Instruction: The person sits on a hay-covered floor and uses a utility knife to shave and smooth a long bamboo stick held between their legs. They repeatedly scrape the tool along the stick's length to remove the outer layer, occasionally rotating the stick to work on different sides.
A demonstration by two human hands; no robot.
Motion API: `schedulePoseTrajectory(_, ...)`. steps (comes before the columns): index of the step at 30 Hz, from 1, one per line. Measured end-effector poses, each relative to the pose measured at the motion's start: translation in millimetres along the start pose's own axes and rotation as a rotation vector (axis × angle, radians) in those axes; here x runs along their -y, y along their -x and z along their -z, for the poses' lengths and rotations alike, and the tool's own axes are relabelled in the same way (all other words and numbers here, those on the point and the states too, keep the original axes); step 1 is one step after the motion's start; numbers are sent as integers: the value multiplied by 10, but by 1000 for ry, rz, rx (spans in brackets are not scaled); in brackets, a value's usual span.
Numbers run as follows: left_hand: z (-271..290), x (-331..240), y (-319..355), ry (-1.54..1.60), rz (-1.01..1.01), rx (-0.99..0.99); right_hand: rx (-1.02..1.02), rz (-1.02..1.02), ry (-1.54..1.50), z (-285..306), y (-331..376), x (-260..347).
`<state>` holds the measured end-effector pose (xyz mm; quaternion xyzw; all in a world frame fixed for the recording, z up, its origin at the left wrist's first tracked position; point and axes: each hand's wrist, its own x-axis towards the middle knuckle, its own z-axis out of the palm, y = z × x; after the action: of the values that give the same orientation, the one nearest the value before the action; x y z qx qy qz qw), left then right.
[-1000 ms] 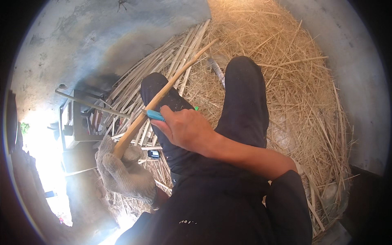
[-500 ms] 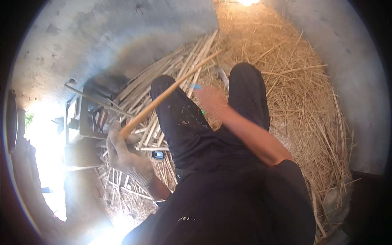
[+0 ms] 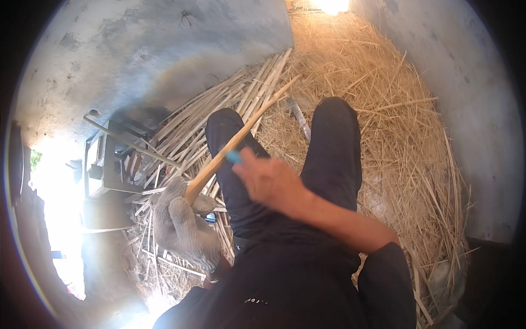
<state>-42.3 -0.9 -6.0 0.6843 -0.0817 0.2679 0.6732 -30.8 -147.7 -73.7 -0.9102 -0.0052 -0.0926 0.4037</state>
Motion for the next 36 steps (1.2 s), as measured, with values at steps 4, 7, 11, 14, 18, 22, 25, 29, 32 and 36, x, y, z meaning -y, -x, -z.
schedulePoseTrajectory(4, 79, 96, -51, -284, -187, 114, -55, 55, 45, -19, -82, -277)
schedulePoseTrajectory(7, -79, 86, 6, -147, -99, -8, -31, 96, -32, 57, 22, -60)
schedulePoseTrajectory(11, -134, -18, -11, -312, -72, -63, -46, 76, -9, -20, -131, -221)
schedulePoseTrajectory(14, -143, 52, -11, -372, -146, -70, -45, 259, -98, 66, 3, 45)
schedulePoseTrajectory(18, -117, 33, -24, -330, -176, -22, -103, -61, 162, -183, -233, -641)
schedulePoseTrajectory(22, -61, 135, -57, -187, -163, -29, -114, 247, -113, 25, -17, -20)
schedulePoseTrajectory(25, -84, 121, -43, -70, -113, -46, -67, -65, 28, -135, -191, -391)
schedulePoseTrajectory(29, -17, 255, -48, -147, -242, -31, -18, 3, 11, 16, -198, -316)
schedulePoseTrajectory(32, 7, 226, 5, -51, -158, -35, -76, 56, 20, -75, -163, -329)
schedulePoseTrajectory(36, 14, 234, -20, -130, -151, -42, -82, 22, 92, -93, -309, -461)
